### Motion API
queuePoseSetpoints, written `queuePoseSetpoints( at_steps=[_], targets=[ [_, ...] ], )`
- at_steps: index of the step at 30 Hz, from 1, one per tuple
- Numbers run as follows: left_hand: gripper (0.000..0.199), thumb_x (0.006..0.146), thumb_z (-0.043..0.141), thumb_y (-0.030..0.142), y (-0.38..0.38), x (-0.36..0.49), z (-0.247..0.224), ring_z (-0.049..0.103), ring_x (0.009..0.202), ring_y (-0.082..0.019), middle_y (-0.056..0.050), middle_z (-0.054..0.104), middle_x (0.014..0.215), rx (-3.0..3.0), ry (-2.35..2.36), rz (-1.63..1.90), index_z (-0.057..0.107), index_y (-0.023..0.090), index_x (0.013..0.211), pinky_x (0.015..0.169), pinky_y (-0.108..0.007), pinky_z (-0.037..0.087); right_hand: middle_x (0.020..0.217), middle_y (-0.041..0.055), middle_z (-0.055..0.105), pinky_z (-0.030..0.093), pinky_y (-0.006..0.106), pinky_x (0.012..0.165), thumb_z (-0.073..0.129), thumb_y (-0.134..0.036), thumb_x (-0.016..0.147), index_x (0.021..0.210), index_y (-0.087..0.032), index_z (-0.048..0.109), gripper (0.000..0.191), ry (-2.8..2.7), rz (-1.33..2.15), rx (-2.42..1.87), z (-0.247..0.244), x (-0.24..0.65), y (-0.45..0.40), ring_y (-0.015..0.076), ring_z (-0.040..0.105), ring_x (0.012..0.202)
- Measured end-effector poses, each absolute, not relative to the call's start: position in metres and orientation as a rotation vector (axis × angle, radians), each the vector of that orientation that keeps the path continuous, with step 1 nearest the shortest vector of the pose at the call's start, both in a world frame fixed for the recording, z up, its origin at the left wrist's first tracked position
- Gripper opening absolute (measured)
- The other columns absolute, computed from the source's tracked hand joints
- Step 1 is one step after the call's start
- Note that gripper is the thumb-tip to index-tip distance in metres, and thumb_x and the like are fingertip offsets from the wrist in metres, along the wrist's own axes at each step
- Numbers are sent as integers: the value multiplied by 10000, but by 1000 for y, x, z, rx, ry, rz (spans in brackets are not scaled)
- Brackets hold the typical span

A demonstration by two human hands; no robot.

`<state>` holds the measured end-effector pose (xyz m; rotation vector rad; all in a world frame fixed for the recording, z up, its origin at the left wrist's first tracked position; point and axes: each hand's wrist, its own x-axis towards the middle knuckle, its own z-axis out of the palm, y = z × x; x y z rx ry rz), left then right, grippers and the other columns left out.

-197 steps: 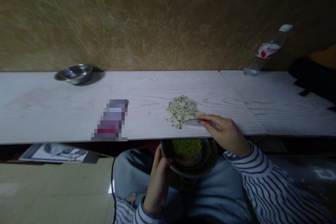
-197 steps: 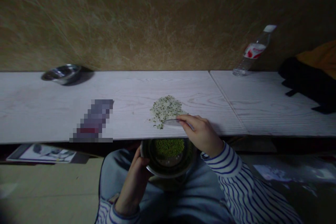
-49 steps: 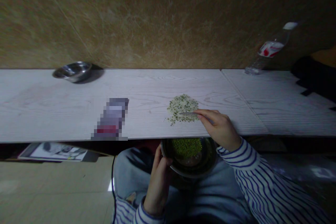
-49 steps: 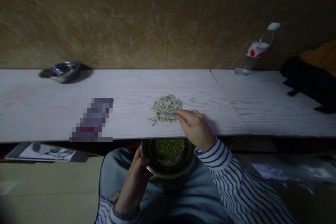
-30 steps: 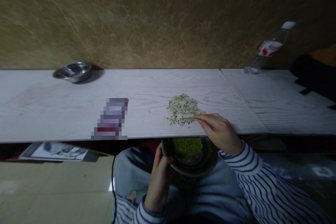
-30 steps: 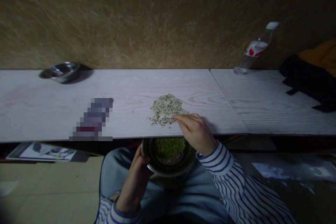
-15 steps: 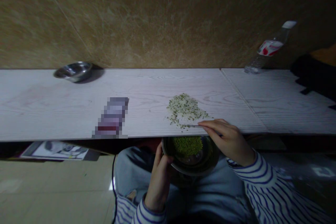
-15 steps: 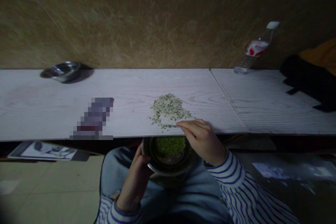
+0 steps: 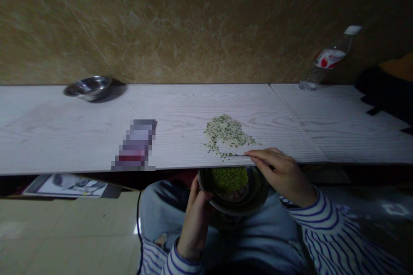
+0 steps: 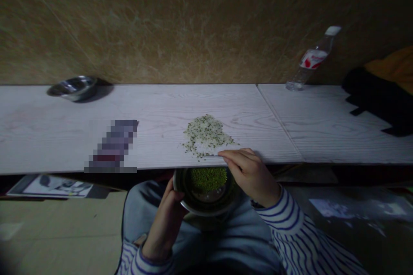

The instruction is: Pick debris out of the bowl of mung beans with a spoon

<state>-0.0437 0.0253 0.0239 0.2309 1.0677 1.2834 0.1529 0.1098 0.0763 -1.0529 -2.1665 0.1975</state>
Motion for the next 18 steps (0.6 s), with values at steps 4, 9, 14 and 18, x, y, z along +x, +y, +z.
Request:
queuePoseSetpoints(
  at_steps=[4,9,14,18],
  targets=[
    [620,687,563,158,25,-43,26,520,1140,-275,-65,588,1272,211,1065,1296,504,245,1299,832,-362,483,916,24,744,539,307,789,539,-123,882,1024,-204,675,214,-2168,208,-1044,75,147,109,157,672,844],
    [590,702,569,158,25,-44,26,516,1161,-264,-49,591,1273,224,1054,1298,509,252,1282,855,-350,479,915,26,743,542,306,774,539,-98,873,1025,-204,671,228,-2182,226,-1021,74,146,107,156,670,837],
    [604,685,571,154,26,-44,24,543,1121,-269,-58,625,1221,198,1065,1316,508,237,1280,889,-391,468,925,25,741,536,310,783,539,-100,879,1037,-212,661,228,-2177,248,-1007,73,142,107,156,668,848],
    [587,704,557,160,26,-44,23,502,1193,-277,-49,589,1295,204,1055,1318,507,254,1281,920,-395,451,921,24,742,528,305,802,537,-91,879,1032,-203,658,225,-2188,279,-958,76,134,102,147,671,847]
  ],
)
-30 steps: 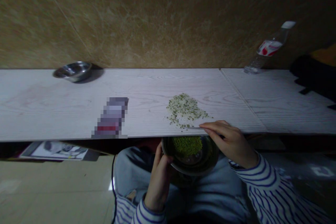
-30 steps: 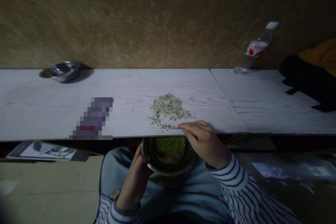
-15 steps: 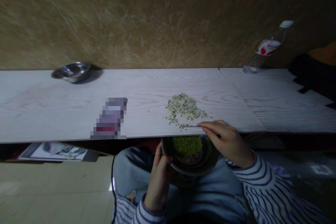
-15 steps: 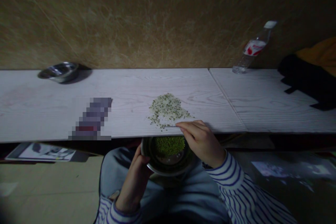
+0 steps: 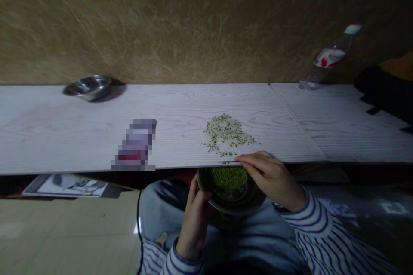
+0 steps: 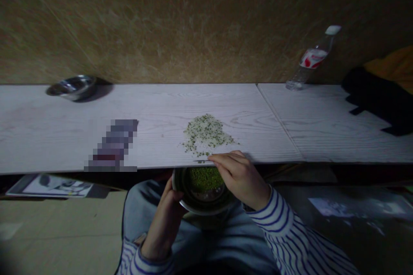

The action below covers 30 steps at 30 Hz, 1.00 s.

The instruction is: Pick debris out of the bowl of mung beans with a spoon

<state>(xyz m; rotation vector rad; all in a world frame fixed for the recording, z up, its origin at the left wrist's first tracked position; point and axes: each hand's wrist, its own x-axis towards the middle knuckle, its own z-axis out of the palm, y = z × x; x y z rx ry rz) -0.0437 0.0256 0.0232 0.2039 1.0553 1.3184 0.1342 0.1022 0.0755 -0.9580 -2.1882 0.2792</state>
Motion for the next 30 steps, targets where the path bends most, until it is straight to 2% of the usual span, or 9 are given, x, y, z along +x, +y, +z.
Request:
queuePoseSetpoints(
  at_steps=[7,17,25,30],
  targets=[
    [573,700,566,157,25,-45,24,507,1199,-272,-45,608,1270,193,1063,1333,527,255,1262,934,-381,447,905,25,738,539,296,784,542,-123,878,1031,-206,670,216,-2159,277,-1064,76,141,99,154,671,842],
    [569,690,572,157,24,-46,25,524,1173,-268,-44,615,1254,190,1077,1314,545,265,1248,879,-367,483,944,54,743,548,350,802,496,-180,900,1042,-213,678,233,-2098,88,-1192,74,157,113,199,689,866],
    [597,712,562,146,25,-44,24,451,1262,-268,-52,566,1323,205,1040,1308,499,253,1296,973,-380,419,926,47,741,542,317,804,525,-152,890,1038,-193,672,212,-2137,122,-1152,74,152,108,177,683,855],
    [600,718,551,151,26,-44,24,459,1244,-271,-55,550,1336,209,1027,1293,486,253,1306,930,-368,442,928,38,743,551,321,789,529,-164,888,1027,-219,678,211,-2107,148,-1161,76,153,103,183,685,860]
  ],
)
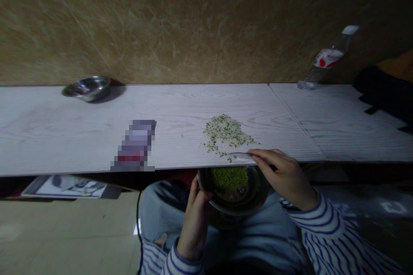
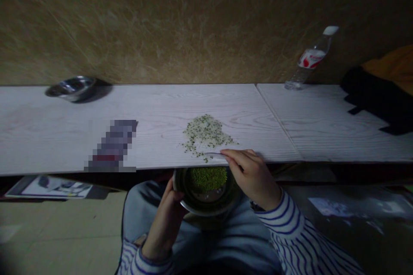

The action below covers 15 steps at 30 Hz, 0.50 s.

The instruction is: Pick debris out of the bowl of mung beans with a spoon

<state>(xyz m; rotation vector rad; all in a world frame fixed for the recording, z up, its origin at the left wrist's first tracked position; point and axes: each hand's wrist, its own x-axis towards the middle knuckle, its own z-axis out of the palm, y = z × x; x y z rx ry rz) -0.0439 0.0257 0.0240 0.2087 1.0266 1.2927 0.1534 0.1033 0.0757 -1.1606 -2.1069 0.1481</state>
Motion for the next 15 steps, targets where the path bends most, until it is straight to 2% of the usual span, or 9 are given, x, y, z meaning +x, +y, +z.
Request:
queuePoseSetpoints(
  at_steps=[8,15],
  targets=[
    [596,695,574,163,25,-43,25,554,1080,-239,-49,612,1236,210,1067,1298,521,253,1282,795,-319,492,926,35,744,559,330,788,524,-195,885,1024,-230,687,218,-2097,120,-1262,74,167,99,194,694,844],
    [595,686,592,167,25,-42,23,542,1134,-253,-46,626,1231,212,1053,1307,538,259,1272,864,-343,483,919,31,746,559,327,791,516,-200,888,1023,-234,688,221,-2127,127,-1245,75,165,100,189,695,837]
  ],
)
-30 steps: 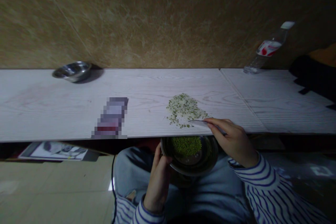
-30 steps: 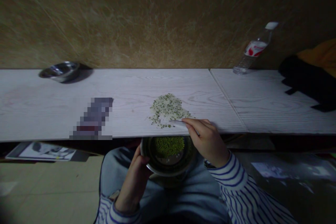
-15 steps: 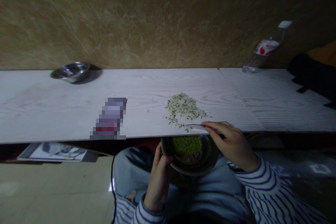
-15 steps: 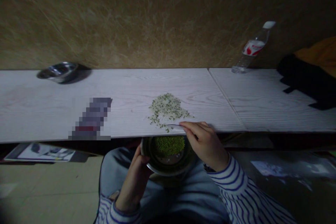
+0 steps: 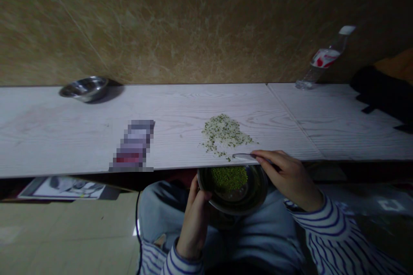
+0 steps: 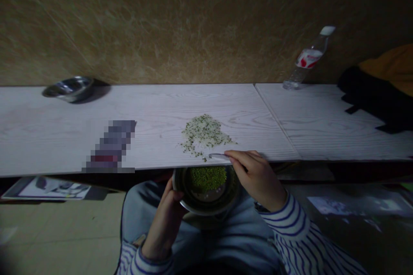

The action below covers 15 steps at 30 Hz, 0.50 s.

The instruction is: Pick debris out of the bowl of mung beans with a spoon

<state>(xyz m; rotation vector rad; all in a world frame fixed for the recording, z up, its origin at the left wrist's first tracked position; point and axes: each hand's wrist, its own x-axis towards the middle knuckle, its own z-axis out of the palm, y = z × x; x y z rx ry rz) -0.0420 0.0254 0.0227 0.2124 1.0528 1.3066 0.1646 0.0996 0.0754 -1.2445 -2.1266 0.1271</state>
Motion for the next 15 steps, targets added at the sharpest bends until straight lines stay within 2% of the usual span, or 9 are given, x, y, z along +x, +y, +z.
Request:
queuePoseSetpoints(
  at_steps=[11,15],
  targets=[
    [581,693,583,170,27,-40,26,517,1180,-281,-59,615,1251,198,1057,1314,530,248,1266,918,-395,462,879,12,748,572,318,764,517,-209,874,987,-254,702,221,-2121,127,-1272,80,168,95,183,701,800],
    [561,668,608,197,26,-40,27,543,1150,-278,-54,650,1192,189,1083,1335,572,258,1224,909,-394,465,877,8,747,577,309,740,528,-212,872,985,-260,703,214,-2121,170,-1253,80,168,95,180,699,798]
  ],
)
